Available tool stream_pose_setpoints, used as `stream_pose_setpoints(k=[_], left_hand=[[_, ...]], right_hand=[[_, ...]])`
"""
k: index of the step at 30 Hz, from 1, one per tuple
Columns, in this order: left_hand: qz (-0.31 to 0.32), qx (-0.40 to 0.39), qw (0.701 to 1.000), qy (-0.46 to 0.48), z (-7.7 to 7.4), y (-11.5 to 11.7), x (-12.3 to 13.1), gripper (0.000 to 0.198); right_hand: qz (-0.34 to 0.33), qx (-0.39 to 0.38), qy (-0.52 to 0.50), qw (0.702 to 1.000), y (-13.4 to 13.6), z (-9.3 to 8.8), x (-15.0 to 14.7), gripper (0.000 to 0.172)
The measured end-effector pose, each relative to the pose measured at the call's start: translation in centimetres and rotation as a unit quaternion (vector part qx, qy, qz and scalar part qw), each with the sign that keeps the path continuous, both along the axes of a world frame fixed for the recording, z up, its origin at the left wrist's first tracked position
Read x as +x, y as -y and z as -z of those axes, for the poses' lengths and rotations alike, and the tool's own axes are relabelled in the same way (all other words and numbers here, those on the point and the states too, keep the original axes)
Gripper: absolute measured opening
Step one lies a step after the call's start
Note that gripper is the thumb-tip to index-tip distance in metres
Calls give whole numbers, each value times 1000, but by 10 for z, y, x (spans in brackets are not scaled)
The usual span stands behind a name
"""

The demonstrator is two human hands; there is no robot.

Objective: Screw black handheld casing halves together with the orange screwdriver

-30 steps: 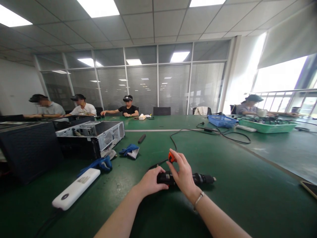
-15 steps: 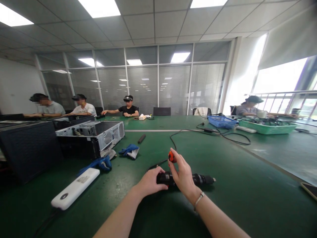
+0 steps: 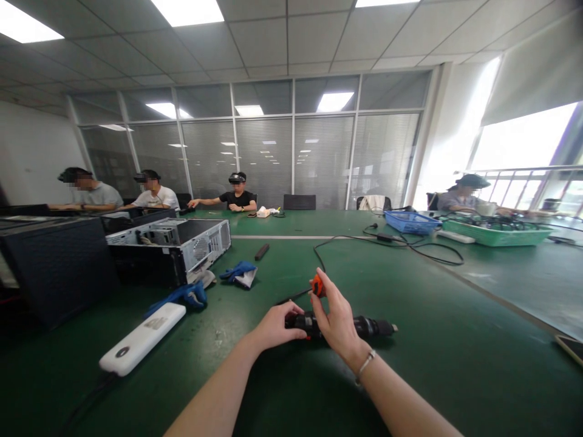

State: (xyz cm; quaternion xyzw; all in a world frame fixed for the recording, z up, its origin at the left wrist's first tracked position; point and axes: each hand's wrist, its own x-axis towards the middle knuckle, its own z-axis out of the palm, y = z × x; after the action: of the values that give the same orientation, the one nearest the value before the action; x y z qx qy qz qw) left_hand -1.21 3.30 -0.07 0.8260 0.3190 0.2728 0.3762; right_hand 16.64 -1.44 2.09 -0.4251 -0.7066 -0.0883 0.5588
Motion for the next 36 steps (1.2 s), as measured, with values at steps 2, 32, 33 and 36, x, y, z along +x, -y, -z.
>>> stream_pose_setpoints(k=[2, 32, 33, 36], left_hand=[[-9, 4, 1000, -7, 0, 0, 0, 40], [-12, 82, 996, -45, 2, 0, 0, 43], [-11, 86, 995, -42, 2, 0, 0, 42], [-10, 87, 995, -42, 1, 1, 0, 42]], right_hand=[[10, -18, 11, 1000, 1, -1, -1, 53], [-216, 4, -101, 971, 5, 32, -26, 53], [-218, -3, -99, 971, 4, 33, -26, 52], [-226, -5, -92, 970, 4, 32, -26, 53]])
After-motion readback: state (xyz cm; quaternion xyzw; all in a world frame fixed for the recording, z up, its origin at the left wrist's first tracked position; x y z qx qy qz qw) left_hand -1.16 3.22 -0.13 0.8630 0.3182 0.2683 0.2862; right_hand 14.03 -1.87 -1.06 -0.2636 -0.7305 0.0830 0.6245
